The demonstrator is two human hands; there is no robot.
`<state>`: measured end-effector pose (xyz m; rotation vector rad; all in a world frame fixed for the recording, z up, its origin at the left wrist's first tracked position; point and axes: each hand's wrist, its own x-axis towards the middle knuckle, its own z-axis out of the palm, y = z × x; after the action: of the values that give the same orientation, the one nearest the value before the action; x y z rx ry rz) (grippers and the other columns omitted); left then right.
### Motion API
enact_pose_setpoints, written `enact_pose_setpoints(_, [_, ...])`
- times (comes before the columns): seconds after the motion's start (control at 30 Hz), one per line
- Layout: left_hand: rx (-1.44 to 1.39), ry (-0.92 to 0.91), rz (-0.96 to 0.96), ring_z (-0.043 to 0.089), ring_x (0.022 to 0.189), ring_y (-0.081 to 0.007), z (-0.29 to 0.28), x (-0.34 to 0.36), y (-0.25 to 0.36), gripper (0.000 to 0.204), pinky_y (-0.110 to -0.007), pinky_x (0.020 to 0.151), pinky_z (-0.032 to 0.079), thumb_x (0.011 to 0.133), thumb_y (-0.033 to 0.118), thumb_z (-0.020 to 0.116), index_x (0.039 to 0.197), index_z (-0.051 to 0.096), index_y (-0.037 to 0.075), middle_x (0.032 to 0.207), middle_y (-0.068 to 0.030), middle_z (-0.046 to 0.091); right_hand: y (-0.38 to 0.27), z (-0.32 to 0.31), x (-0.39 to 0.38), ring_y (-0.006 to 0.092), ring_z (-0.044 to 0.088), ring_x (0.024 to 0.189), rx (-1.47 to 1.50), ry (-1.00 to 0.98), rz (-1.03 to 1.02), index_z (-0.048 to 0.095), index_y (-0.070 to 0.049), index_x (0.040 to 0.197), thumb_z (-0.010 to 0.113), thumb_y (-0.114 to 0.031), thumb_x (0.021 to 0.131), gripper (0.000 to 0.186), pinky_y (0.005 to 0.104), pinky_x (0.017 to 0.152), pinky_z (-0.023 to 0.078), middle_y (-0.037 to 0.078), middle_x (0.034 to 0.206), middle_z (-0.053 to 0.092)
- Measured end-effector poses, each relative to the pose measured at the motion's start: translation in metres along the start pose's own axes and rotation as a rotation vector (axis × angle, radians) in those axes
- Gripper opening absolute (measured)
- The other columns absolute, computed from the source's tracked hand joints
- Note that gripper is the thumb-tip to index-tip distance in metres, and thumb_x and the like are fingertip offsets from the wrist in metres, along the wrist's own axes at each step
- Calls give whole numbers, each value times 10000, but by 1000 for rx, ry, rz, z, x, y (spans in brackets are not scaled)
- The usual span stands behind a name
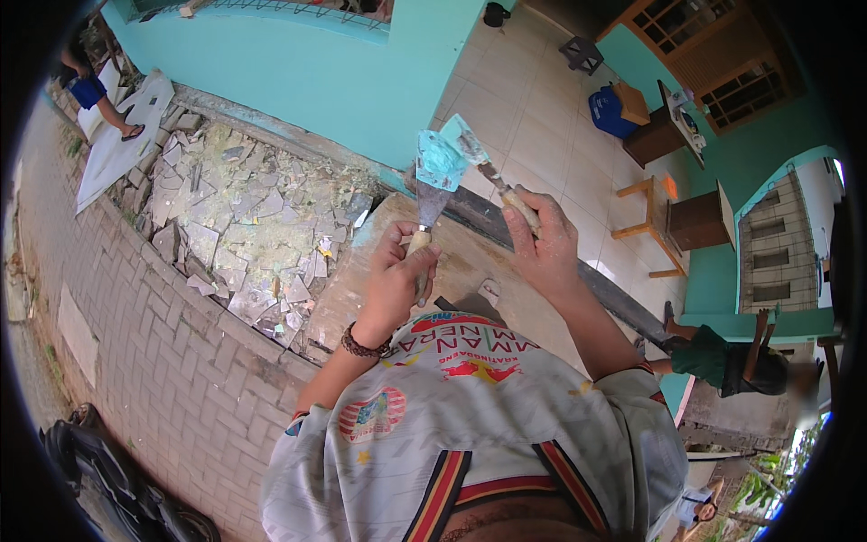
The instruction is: The person uses two putty knives to scoop and apply light blue plaster to a wall, smoothing the surface. They transfer material between tools and work along the wall's edge, then move to a bucket to retrieve more plaster.
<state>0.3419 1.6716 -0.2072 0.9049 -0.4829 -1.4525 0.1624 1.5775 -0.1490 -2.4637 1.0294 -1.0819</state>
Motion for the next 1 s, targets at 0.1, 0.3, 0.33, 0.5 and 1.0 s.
enact_pose_setpoints(0.1, [-10, 9, 17, 417, 374, -103, -1, -5, 2, 251, -231, 330, 293, 863, 65, 584, 1041, 407, 59, 634, -56, 527, -16, -4, 0, 308, 647, 745, 46, 44, 28, 539, 30, 1047, 628, -121, 869, 250, 343, 643, 514, 194, 904, 621])
enact_pose_setpoints(0.3, [-54, 20, 13, 418, 377, -100, 3, -7, 4, 246, -231, 330, 303, 860, 58, 583, 1039, 414, 60, 642, -49, 530, 4, 14, -9, 319, 636, 766, 32, -48, -17, 544, 30, 1048, 626, -139, 874, 256, 355, 667, 505, 195, 902, 617])
enact_pose_setpoints(0.33, [-72, 27, 11, 419, 378, -101, 4, -7, 4, 245, -230, 329, 304, 861, 59, 584, 1038, 415, 60, 645, -50, 531, 4, 13, -8, 322, 635, 775, 59, -31, 5, 545, 31, 1048, 627, -142, 873, 260, 361, 672, 505, 197, 905, 617])
enact_pose_setpoints(0.5, [-60, 59, 16, 426, 384, -105, 4, -14, -3, 261, -233, 331, 314, 857, 54, 583, 1057, 416, 61, 656, -51, 535, 4, 14, -12, 340, 629, 802, 70, -90, 28, 547, 25, 1056, 633, -153, 868, 273, 377, 677, 504, 199, 927, 616])
enact_pose_setpoints(1.0, [-14, 7, 10, 429, 345, -146, 13, -6, -2, 240, -265, 310, 291, 846, 41, 586, 1004, 407, 70, 611, -73, 526, 6, 0, -23, 305, 652, 757, 158, 53, 139, 581, -23, 1031, 633, -208, 865, 255, 364, 634, 509, 168, 841, 642])
